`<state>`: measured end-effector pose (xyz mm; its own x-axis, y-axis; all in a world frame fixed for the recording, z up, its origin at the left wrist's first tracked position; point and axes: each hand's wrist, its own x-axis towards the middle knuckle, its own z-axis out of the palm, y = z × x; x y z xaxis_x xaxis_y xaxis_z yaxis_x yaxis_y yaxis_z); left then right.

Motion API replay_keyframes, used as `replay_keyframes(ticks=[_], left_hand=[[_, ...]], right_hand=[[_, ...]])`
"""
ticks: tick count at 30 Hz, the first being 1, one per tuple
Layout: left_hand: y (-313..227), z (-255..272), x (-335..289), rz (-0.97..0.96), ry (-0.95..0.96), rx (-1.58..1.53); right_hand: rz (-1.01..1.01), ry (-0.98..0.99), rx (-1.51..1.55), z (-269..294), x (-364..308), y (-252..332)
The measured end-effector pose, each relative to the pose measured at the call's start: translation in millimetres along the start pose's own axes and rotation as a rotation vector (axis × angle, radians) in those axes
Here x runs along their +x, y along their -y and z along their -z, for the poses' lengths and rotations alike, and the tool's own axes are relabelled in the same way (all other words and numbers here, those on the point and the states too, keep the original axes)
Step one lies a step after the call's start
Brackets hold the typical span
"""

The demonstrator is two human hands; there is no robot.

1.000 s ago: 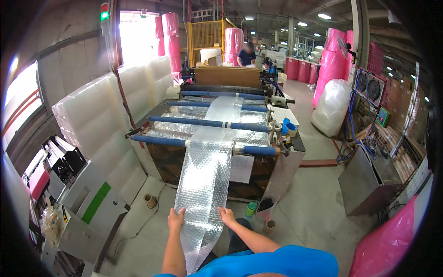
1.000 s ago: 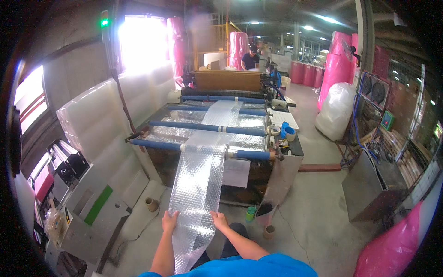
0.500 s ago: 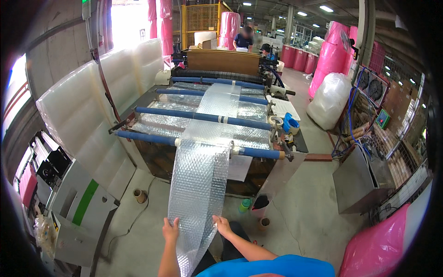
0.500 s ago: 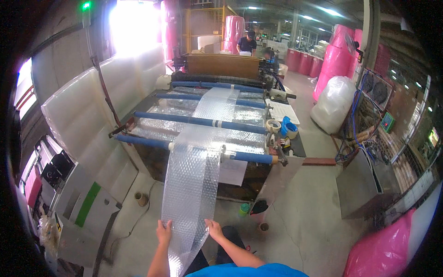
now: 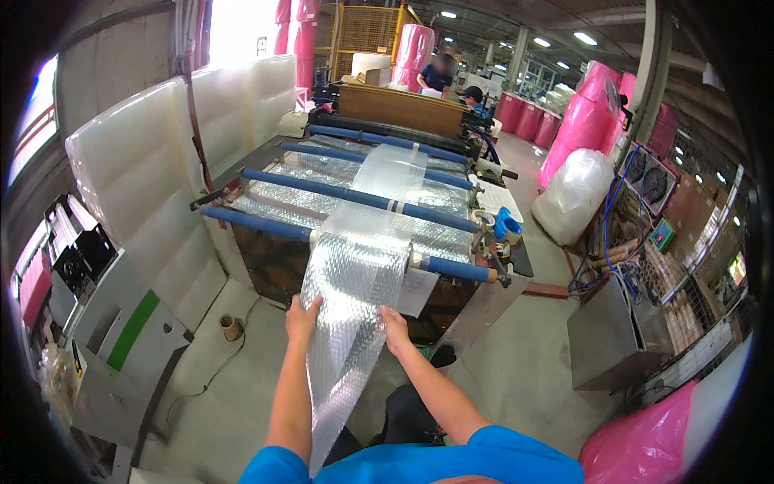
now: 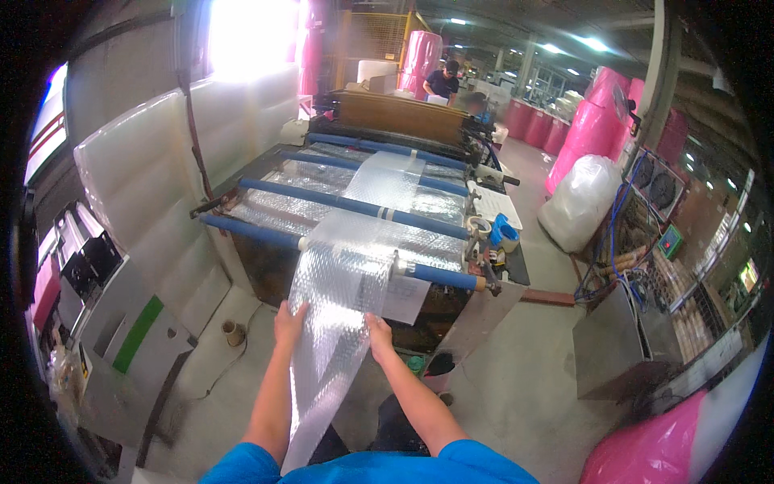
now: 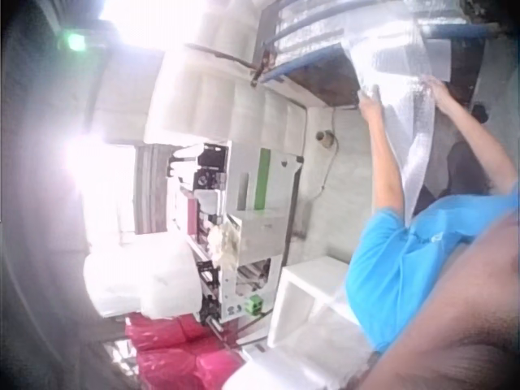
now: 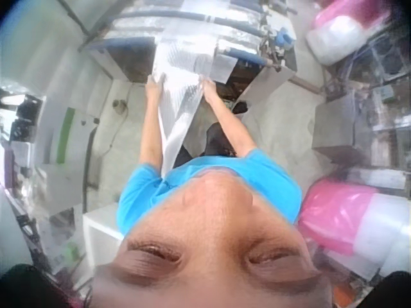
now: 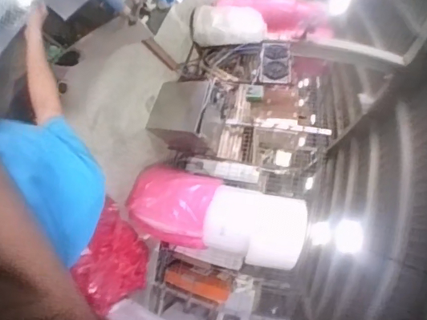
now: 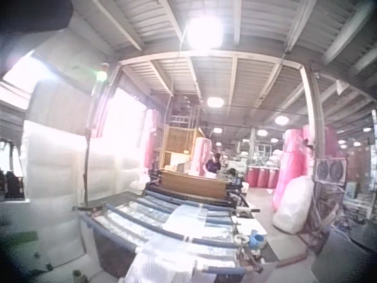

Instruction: The person stands in a factory setting and handles a long sheet of bubble wrap. They pull the material from a roll and guide it through a series of rollers on a machine, smoothing it out with their hands as it moves.

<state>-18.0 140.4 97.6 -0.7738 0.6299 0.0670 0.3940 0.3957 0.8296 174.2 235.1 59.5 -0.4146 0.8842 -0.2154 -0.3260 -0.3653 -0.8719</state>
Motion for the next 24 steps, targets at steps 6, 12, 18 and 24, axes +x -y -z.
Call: replay_keyframes(ticks=[6, 12, 18, 24], left_hand=[[-2.1, 20.7, -22.2, 0.093, 0.162, 0.115], [113.2, 45.3, -106.7, 0.216, 0.167, 0.067], [99.7, 57.4, -142.5, 0.128, -0.060, 0.083], [107.9, 54.3, -137.6, 0.038, -0.231, 0.169]], right_hand=[[0.092, -0.126, -0.204, 1.9, -37.5, -58.6], [-0.015, -0.077, -0.595, 6.7, -106.0, -120.1], [0.086, 0.110, -0.710, 31.9, -110.6, -125.0], [0.086, 0.137, -0.657, 32.4, -115.3, -124.3]])
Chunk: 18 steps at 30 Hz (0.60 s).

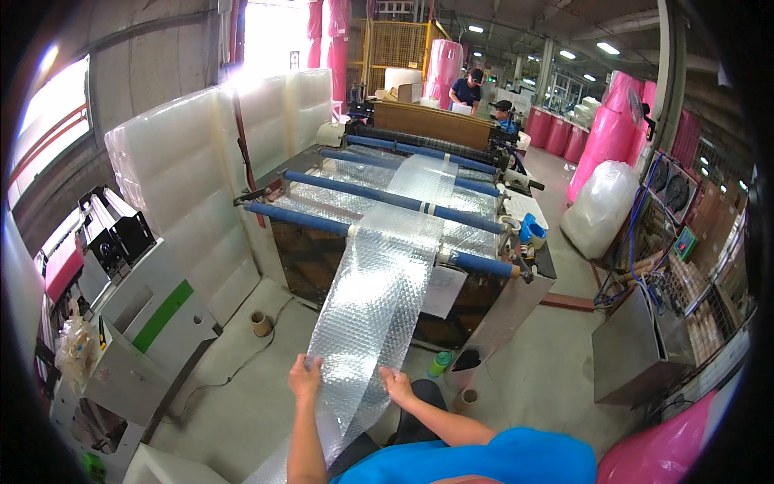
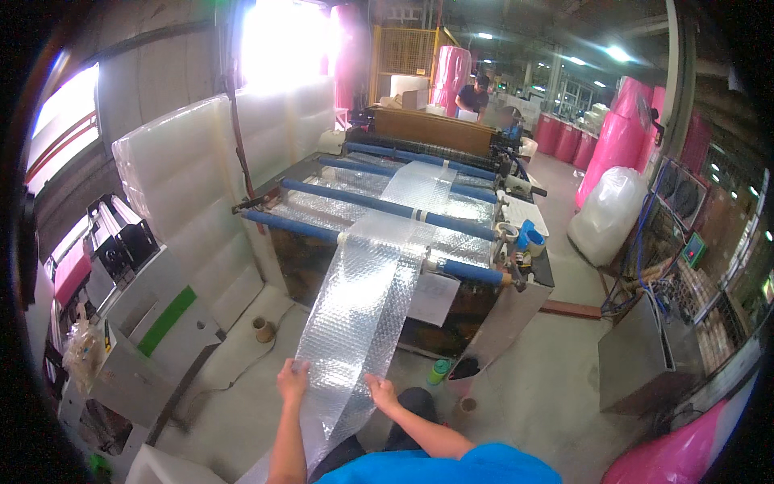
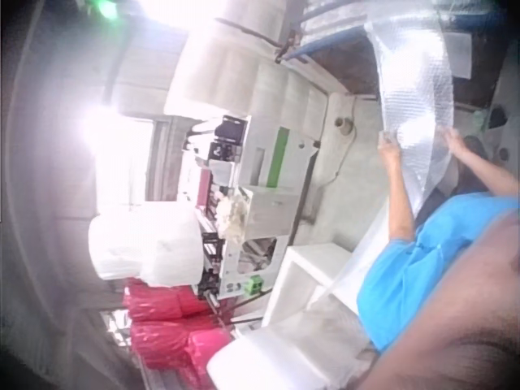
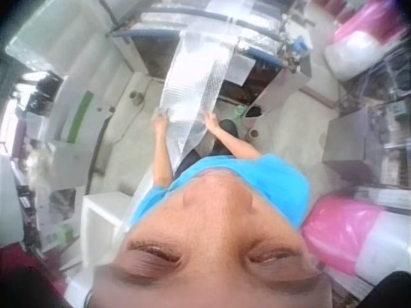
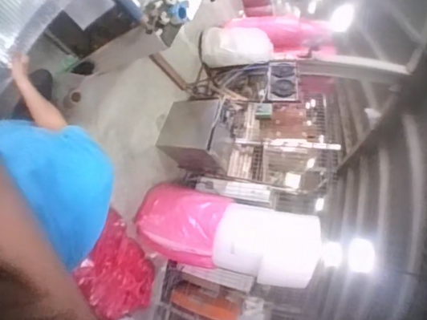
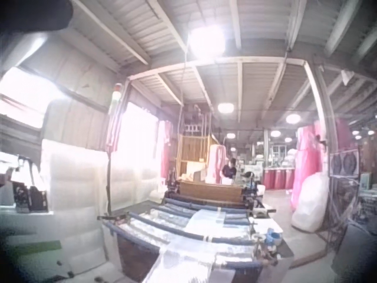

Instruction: The person stands in a factory setting and handles a long sheet of bubble wrap. They pull the material from a roll and guide it through a series of rollers on a machine, smoothing it out with their hands as it moves.

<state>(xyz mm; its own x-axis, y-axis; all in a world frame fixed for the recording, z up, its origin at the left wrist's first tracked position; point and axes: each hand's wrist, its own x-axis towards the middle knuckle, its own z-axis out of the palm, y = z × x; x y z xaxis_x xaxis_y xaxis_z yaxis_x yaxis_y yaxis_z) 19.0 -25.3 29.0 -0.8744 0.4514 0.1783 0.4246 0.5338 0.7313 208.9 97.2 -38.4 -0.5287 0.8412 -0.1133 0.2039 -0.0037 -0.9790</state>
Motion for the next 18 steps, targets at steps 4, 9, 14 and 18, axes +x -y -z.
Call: replay_keyframes(ticks=[4, 9, 14, 18], left_hand=[[16.2, -2.5, 11.9, -0.017, -0.046, -0.096], [19.2, 5.7, 21.0, 0.158, 0.103, -0.460], [-7.7, 15.9, 8.3, 0.115, 0.060, -0.236], [-14.3, 14.4, 6.5, 0.142, 0.116, -0.150]], right_hand=[[-0.021, 0.037, 0.138, -4.1, -10.1, 12.2], [0.026, 0.005, 0.136, -2.0, -17.9, 23.4], [-0.018, 0.005, 0.101, 0.2, -18.0, 29.5], [0.017, 0.020, 0.039, 4.0, -5.9, 6.9]])
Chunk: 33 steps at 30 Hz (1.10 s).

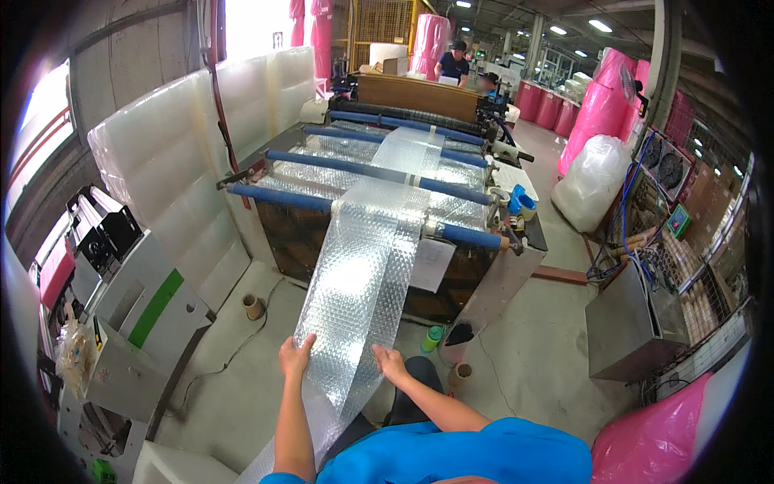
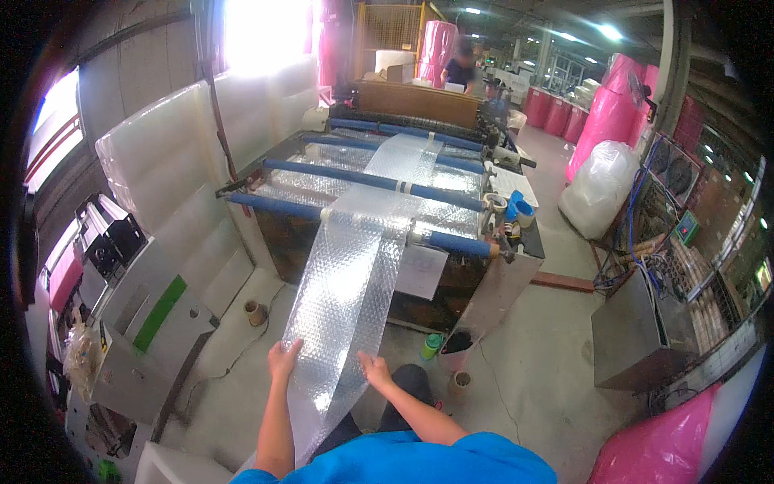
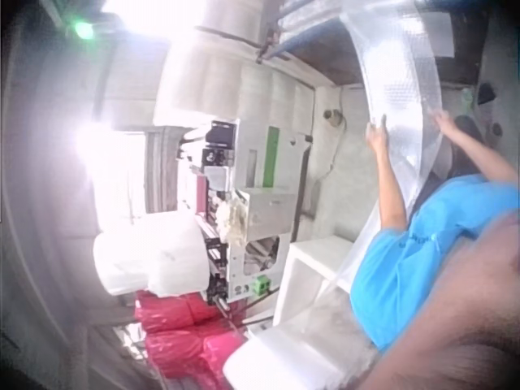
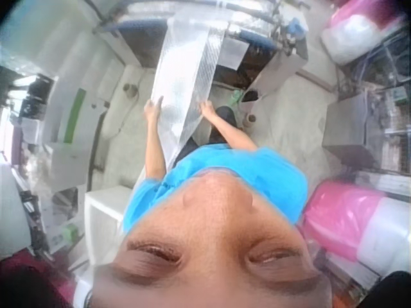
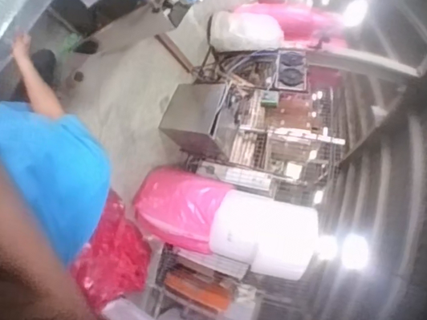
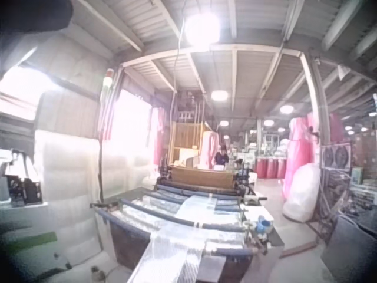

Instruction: The person stands in a factory setting and handles a long sheet of bubble wrap. They pull the material from a roll and guide it through a series of rollers on a machine, smoothing it out with their hands as it moves.

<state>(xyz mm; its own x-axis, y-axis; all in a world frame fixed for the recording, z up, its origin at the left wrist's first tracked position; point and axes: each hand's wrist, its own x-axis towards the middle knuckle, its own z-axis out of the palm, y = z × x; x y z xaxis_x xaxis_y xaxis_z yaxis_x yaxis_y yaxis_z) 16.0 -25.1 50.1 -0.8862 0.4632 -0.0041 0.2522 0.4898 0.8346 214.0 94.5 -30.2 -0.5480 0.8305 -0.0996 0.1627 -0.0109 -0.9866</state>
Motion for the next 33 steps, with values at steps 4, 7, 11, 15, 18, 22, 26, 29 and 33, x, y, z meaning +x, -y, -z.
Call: replay_keyframes(ticks=[4, 7, 11, 15, 18, 22, 26, 29, 33], left_hand=[[9.8, -12.2, 7.8, 0.009, 0.000, 0.100], [4.7, -9.7, 13.5, 0.086, 0.122, 0.204], [30.6, -28.2, 19.2, 0.045, 0.034, 0.192], [13.3, -31.8, 10.4, 0.046, 0.047, 0.282], [30.8, -45.3, 14.1, 0.023, 0.050, 0.318], [51.3, -65.4, 22.5, 0.026, 0.040, 0.334], [48.4, -70.3, 22.9, 0.026, 0.074, 0.349], [56.4, -76.5, 19.8, -0.009, 0.062, 0.348], [26.6, -79.1, 26.8, -0.022, 0.049, 0.323]], right_hand=[[-0.011, -0.003, 0.071, -0.7, 7.1, -15.7], [-0.059, -0.033, 0.096, -4.7, 6.7, -12.6], [-0.089, -0.024, 0.045, -2.9, 9.3, -16.4], [-0.091, -0.053, 0.105, 0.4, 18.6, -27.5], [-0.122, -0.053, 0.127, 1.9, 21.2, -29.1], [-0.147, -0.021, 0.094, 6.3, 27.4, -28.6], [-0.147, -0.018, -0.087, 12.5, 30.0, -26.6], [-0.027, -0.074, -0.156, 12.3, 24.6, -35.3], [-0.076, -0.147, -0.164, 16.2, 32.5, -8.6]])
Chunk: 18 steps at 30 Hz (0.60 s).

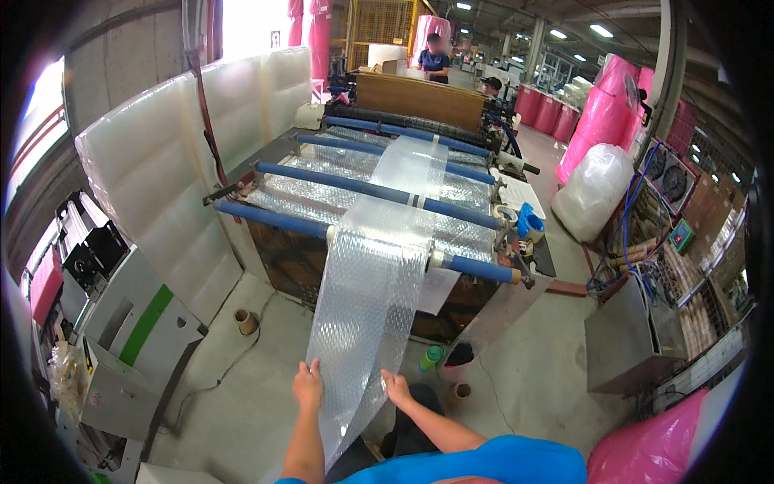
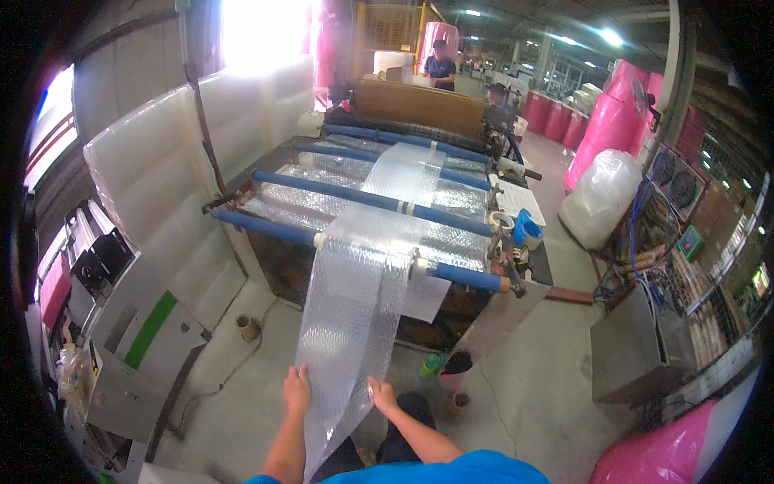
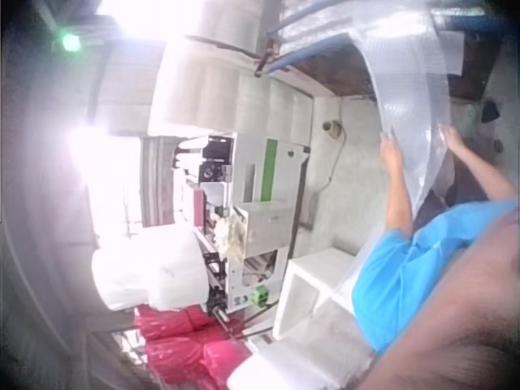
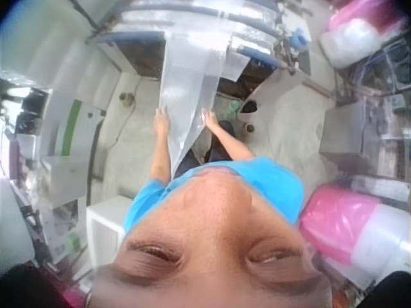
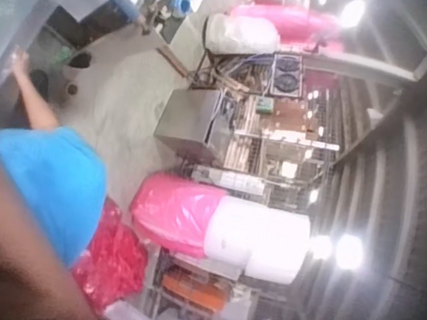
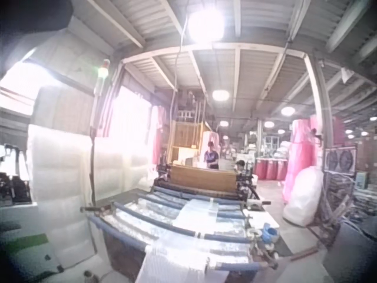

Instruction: The person stands in a factory setting and handles a long sheet of bubble wrap. They pull the material from a roll and guide it through a series of rollers on a machine, smoothing it out with their hands as it moves.

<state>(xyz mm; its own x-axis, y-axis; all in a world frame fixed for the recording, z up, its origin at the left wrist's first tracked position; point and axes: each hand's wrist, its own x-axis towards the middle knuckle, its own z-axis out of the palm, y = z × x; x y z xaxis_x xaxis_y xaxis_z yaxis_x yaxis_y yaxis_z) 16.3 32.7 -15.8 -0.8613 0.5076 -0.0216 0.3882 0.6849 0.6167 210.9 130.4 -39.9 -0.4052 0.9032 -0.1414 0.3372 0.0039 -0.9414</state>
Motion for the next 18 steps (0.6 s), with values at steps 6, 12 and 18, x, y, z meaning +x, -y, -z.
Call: replay_keyframes(ticks=[6, 12, 18], left_hand=[[-53.2, 17.1, 39.0, -0.083, -0.031, -0.054], [-123.3, 64.4, 57.3, -0.066, -0.042, -0.118], [-106.8, 65.6, 58.8, -0.018, 0.159, -0.344]], right_hand=[[0.159, -0.057, 0.020, 18.1, 52.1, 27.6], [0.131, -0.175, 0.213, 27.3, 69.7, 83.0], [0.254, -0.355, 0.175, 11.5, 60.4, 67.1]])
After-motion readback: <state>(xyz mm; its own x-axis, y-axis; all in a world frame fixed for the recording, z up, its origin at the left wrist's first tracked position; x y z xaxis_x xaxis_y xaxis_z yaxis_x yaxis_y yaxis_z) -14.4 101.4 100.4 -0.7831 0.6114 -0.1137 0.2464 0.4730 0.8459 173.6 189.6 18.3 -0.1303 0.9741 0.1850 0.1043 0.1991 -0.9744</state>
